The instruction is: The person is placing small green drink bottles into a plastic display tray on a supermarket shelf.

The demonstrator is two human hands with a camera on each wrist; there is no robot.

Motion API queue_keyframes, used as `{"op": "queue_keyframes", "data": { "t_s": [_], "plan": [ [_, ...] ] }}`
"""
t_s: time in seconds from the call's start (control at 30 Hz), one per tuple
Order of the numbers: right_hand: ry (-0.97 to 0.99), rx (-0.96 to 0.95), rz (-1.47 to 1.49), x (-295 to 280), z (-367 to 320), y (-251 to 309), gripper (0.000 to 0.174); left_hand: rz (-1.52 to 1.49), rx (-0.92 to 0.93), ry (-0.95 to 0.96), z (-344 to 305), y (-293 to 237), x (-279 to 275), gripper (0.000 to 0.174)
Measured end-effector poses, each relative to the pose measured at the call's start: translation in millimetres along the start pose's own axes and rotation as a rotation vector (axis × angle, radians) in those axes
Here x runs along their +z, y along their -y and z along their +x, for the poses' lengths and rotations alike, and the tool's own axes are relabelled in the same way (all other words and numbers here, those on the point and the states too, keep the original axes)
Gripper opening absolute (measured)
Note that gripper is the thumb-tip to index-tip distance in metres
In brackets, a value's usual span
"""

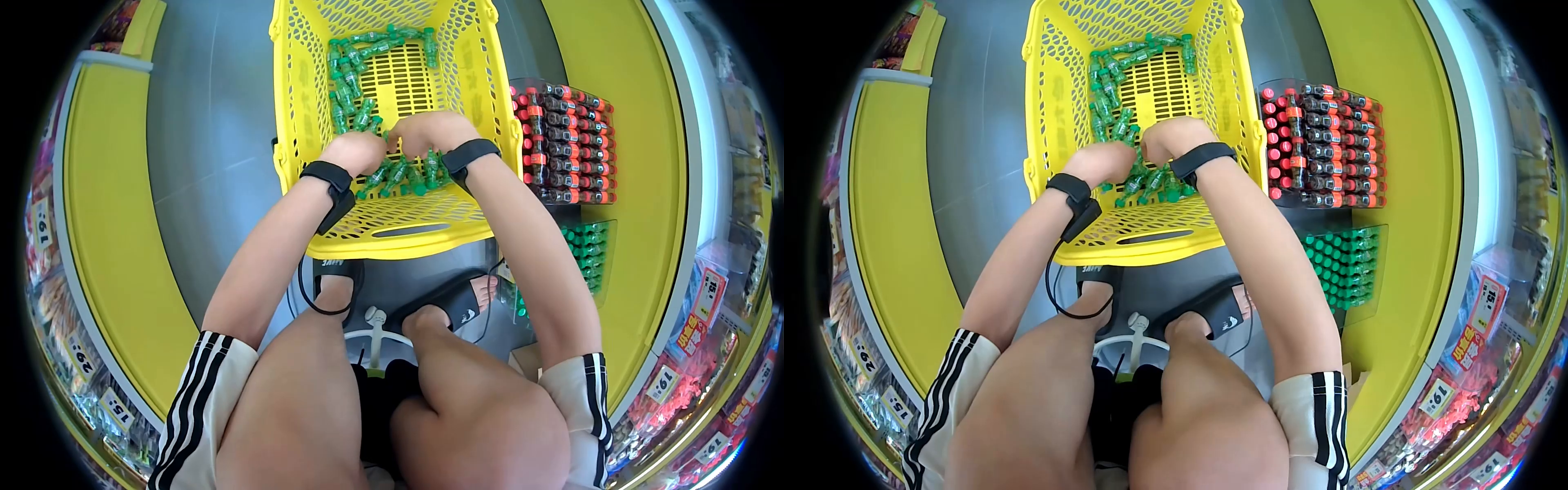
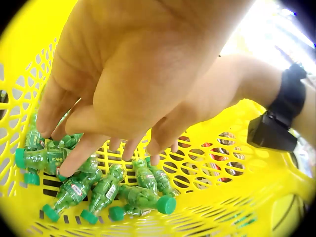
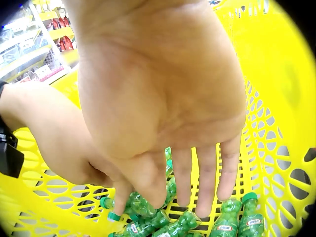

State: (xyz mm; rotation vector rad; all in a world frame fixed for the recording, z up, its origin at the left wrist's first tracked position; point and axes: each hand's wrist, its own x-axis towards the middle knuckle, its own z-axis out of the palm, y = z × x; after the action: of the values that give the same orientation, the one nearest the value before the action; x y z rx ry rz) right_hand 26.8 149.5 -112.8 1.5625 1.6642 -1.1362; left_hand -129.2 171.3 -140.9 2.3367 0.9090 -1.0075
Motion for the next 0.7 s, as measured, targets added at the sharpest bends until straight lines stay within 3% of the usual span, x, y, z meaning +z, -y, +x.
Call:
{"op": "queue_keyframes", "data": {
  "t_s": [0.17,0.23,0.33,0.47,0.53,0.67,0.7],
  "plan": [
    [0.021,-0.098,-0.04,22.5,40.2,-14.3,0.065,0.054,0.025,-0.029,-1.2,3.2,5.8,0.019],
    [-0.084,-0.266,0.087,28.6,39.1,-15.2,0.036,0.085,0.005,0.081,-4.5,-2.6,-2.3,0.029],
    [-0.106,-0.25,0.052,30.3,22.0,-6.7,0.035,-0.034,0.054,-0.007,-2.0,2.0,7.4,0.03],
    [-0.117,-0.199,-0.005,31.1,21.4,5.9,0.037,0.087,0.027,0.042,2.4,-0.2,5.8,0.036],
    [-0.165,-0.144,0.013,31.7,20.5,7.7,0.035,0.105,0.001,0.136,5.7,-0.9,3.6,0.05],
    [-0.281,-0.152,0.092,30.7,27.1,-1.1,0.031,-0.035,0.078,0.089,9.5,0.9,4.7,0.068],
    [-0.28,-0.125,0.054,33.1,32.7,-6.5,0.04,-0.053,0.068,0.112,-6.2,-7.6,-8.1,0.074]
  ]
}}
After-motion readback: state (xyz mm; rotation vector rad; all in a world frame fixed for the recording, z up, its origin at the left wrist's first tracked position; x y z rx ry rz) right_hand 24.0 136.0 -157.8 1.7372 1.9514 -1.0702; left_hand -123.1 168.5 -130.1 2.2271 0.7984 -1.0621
